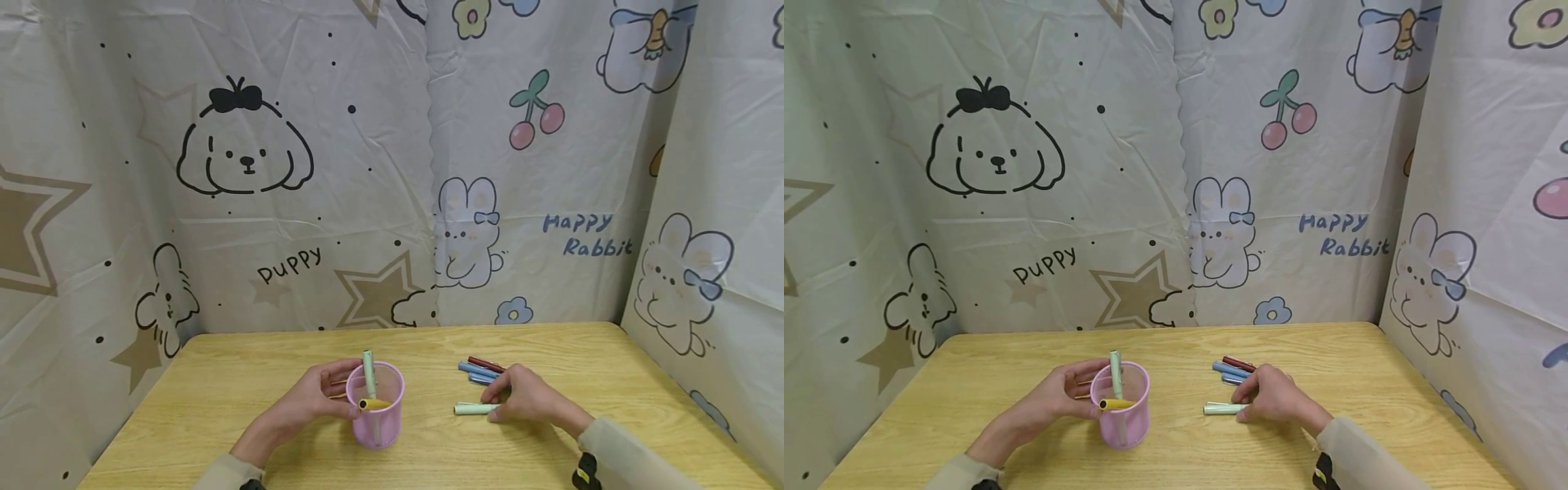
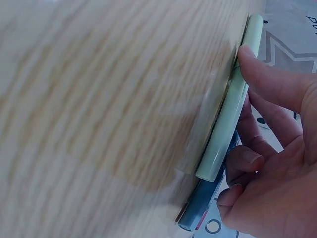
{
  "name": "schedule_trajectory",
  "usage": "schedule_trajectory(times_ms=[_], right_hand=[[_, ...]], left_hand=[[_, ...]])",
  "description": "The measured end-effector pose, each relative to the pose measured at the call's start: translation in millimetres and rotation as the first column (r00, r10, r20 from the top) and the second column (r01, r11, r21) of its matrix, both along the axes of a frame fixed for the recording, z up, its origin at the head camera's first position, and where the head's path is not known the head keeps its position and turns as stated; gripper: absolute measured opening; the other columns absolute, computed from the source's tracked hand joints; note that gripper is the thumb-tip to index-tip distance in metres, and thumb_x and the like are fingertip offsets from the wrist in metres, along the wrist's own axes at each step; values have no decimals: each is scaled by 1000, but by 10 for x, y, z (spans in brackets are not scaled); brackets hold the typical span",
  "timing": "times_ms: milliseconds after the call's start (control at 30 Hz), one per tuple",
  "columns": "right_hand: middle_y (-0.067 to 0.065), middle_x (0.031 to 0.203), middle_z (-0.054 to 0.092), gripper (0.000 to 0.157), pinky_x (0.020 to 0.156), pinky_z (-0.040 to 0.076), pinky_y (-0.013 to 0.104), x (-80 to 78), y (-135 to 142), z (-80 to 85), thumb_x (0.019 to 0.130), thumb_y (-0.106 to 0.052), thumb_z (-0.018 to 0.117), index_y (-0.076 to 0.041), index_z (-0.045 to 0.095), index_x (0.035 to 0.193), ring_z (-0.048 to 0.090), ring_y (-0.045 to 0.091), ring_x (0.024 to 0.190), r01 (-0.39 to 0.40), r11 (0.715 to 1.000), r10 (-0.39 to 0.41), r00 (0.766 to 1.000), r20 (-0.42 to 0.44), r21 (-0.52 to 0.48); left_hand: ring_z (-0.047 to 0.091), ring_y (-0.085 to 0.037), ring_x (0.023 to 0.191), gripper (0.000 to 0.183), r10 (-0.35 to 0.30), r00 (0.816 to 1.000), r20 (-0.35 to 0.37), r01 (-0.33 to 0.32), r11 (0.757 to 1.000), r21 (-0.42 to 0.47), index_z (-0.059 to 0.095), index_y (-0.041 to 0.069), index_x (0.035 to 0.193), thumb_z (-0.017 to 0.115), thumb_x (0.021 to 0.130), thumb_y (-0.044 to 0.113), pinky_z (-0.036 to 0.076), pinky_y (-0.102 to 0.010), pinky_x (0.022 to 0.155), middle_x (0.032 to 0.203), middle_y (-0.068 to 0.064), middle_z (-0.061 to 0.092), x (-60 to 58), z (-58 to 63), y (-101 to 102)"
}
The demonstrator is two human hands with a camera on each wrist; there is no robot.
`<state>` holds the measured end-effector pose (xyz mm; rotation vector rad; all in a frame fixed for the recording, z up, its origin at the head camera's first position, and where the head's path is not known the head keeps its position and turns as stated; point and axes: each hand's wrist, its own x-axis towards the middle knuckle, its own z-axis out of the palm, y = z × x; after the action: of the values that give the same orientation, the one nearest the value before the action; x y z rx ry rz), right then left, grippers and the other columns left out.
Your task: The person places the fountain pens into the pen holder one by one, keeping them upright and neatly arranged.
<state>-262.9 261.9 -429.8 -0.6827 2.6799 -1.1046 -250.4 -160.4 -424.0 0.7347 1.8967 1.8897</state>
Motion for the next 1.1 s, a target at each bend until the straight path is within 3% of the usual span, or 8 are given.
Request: schedule_trajectory(times_ms=[700, 1100], right_hand=[[-4, 84, 74, 21, 67, 49, 26, 9, -62, 16, 74, -2, 94, -10, 83, 90, 58, 14, 77, 4, 1000, -4, 1000, -21, 28], [-6, 85, 73, 19, 72, 48, 33, 7, -70, 30, 75, -6, 94, -13, 83, 89, 57, 18, 81, 37, 998, -36, 999, -17, 57]], left_hand=[[49, -37, 141, 80, 2, 1000, -4, -2, 1000, -1, 43, -9, 155, 85, 88, 4, 44, -42, 115, 157, -26, 47, 3, -3, 1], [49, -37, 141, 81, -11, 1000, -1, 11, 1000, 11, 41, -10, 155, 84, 88, 4, 45, -39, 114, 157, -29, 44, -6, -14, -3]])
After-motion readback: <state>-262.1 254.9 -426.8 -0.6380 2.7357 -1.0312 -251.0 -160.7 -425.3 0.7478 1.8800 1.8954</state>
